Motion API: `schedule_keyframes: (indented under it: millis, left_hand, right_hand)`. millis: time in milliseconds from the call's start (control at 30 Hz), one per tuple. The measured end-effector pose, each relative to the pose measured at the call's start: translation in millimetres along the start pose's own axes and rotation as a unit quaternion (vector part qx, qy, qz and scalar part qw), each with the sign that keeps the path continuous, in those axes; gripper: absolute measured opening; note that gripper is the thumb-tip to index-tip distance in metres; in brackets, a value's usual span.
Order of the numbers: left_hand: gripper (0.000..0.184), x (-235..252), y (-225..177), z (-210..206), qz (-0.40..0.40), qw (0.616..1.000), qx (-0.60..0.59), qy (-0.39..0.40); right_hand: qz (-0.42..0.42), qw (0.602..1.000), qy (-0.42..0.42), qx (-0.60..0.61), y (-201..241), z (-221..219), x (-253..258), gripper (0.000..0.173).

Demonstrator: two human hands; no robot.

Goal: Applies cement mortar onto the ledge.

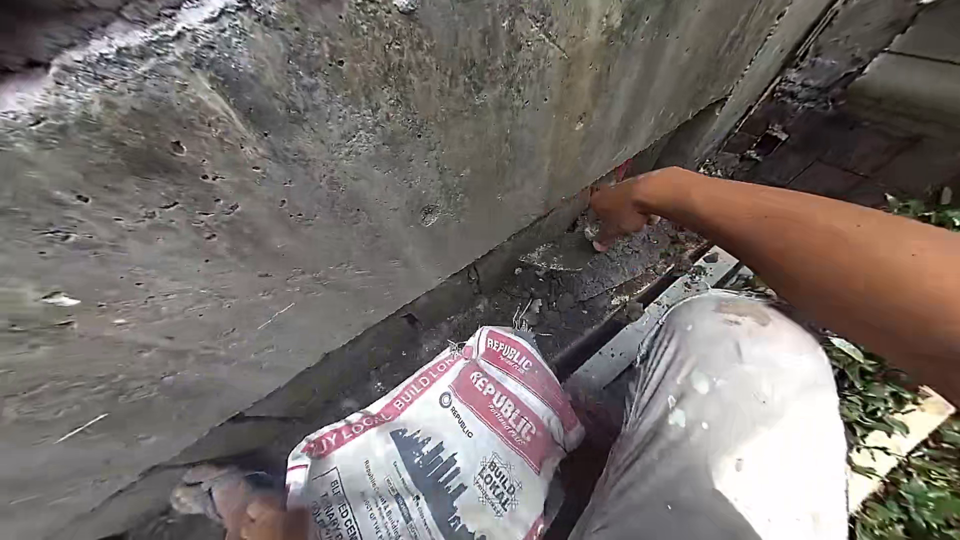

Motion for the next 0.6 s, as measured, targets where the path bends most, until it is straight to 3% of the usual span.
schedule_keyframes:
  millis: [67,100,167,233,300,400,467,500,567,600]
  left_hand:
    - [0.1,-2.6,-23.6,-7.4,0.037,0.995,0.031,-0.085]
    - [0.094,-8.9,-52.5,-13.4,-0.01,0.993,0.039,-0.112]
    - [0.086,-29.9,-128.5,-36.6,-0.148,0.984,0.057,-0.081]
    - [0.085,-56.6,-213.8,-72.8,-0.277,0.957,0.091,0.005]
    - [0.088,-96.9,-303.3,-110.4,-0.406,0.897,0.158,0.074]
    - [0.099,-153.3,-411.7,-165.1,-0.538,0.78,0.306,0.098]
    - [0.095,-166.9,-450.1,-197.2,-0.543,0.738,0.379,0.134]
    - [0.089,-166.6,-456.5,-210.6,-0.514,0.736,0.406,0.171]
    - [0.065,-155.3,-449.8,-221.9,-0.431,0.76,0.428,0.23]
    - [0.05,-147.9,-440.7,-218.8,-0.398,0.774,0.427,0.243]
  right_hand:
    - [0.031,0.998,-0.041,0.034,-34.7,-23.7,1.9,0.045]
    - [0.04,0.996,-0.064,0.043,-51.7,-36.4,1.0,0.045]
    - [0.027,0.995,-0.072,0.067,-73.5,-63.9,-12.5,0.046]
    - [0.007,0.994,-0.084,0.075,-97.8,-90.3,-20.6,0.049]
    - [-0.024,0.994,-0.087,0.07,-122.7,-112.6,-28.2,0.051]
    - [-0.063,0.993,-0.077,0.063,-139.0,-125.8,-56.5,0.048]
    - [-0.086,0.993,-0.069,0.05,-147.4,-129.7,-76.0,0.047]
    - [-0.094,0.993,-0.065,0.043,-151.3,-129.3,-86.2,0.047]
    - [-0.086,0.992,-0.089,0.024,-146.9,-120.8,-113.4,0.046]
    - [-0.065,0.988,-0.141,0.005,-132.9,-110.7,-134.2,0.047]
Point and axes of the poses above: each hand's wrist, its own x-axis towards the middle knuckle, its own z-axis out of the back of the hand, y = z × x, the point moved 9 cm from there along x, towards the middle knuckle, and after that the axes turned 14 degrees about y, right-handed, at the moved point
